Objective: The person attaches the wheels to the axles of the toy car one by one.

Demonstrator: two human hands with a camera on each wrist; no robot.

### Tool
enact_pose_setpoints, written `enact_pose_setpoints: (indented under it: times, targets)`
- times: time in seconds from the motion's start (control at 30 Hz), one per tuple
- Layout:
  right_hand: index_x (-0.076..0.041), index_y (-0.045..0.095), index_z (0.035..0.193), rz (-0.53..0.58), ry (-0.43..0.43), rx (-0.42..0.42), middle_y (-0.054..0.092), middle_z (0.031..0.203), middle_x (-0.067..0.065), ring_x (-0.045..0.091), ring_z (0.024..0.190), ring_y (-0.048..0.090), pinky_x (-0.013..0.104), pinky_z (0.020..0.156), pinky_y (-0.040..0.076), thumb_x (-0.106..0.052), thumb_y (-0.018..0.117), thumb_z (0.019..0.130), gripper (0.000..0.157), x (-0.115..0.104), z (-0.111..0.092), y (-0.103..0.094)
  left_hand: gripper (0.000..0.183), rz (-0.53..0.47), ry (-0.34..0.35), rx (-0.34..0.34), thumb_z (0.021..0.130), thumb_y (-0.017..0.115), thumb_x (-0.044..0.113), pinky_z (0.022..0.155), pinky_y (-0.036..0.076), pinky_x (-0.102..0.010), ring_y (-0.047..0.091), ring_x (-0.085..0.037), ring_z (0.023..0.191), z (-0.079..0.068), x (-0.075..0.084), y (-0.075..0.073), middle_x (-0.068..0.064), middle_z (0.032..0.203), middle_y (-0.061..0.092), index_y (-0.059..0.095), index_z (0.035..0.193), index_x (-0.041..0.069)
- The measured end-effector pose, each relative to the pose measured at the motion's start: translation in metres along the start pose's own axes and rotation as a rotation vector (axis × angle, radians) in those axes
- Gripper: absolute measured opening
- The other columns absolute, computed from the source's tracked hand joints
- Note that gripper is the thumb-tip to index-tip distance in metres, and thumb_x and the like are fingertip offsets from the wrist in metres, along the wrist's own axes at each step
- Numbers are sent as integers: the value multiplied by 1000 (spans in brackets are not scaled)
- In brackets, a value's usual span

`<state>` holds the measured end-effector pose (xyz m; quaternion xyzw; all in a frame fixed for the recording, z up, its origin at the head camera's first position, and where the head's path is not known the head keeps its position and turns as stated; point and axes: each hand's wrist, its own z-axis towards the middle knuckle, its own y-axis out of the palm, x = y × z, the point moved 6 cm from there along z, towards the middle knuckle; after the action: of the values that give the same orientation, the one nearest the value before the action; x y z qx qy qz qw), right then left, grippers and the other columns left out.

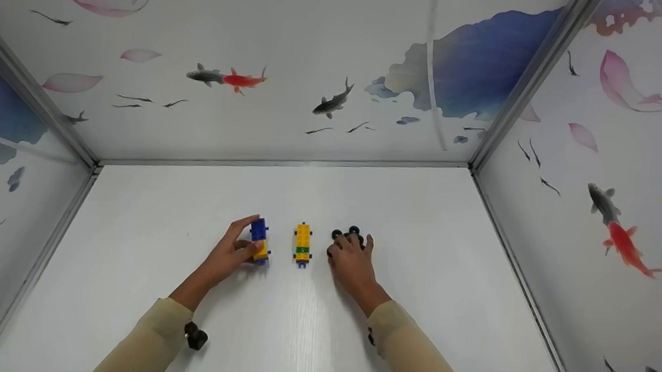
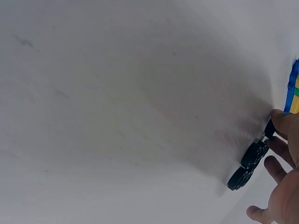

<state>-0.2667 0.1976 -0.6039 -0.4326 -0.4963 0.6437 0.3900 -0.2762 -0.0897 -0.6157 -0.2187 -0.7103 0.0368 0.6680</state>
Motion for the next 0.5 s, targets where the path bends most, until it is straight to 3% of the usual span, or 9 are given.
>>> enact_pose_setpoints:
  times: [0.13, 0.33, 0.5]
  targets:
    - [-14, 83, 119, 7, -1, 5, 77, 123, 5, 35, 127, 63, 81, 123, 36, -17, 83, 101, 18, -1, 0, 0, 84, -35, -47, 8, 102, 75, 55, 100, 67, -42, 67, -31, 132, -1, -2, 0, 1, 180, 30, 30, 173, 44]
    - [-17, 79, 121, 9, -13, 21, 78, 124, 4, 35, 128, 64, 78, 122, 39, -15, 81, 102, 20, 0, -1, 0, 79, -95, -62, 0, 104, 79, 42, 101, 67, -42, 68, -31, 134, -2, -3, 1, -1, 178, 31, 35, 170, 44]
    - [-16, 76, 124, 28, -20, 38, 77, 127, 7, 37, 129, 66, 72, 117, 46, -13, 80, 103, 22, 0, 1, -4, 82, -145, -87, -20, 103, 80, 42, 104, 66, -43, 69, -29, 132, -3, -5, 4, -6, 173, 38, 34, 170, 45]
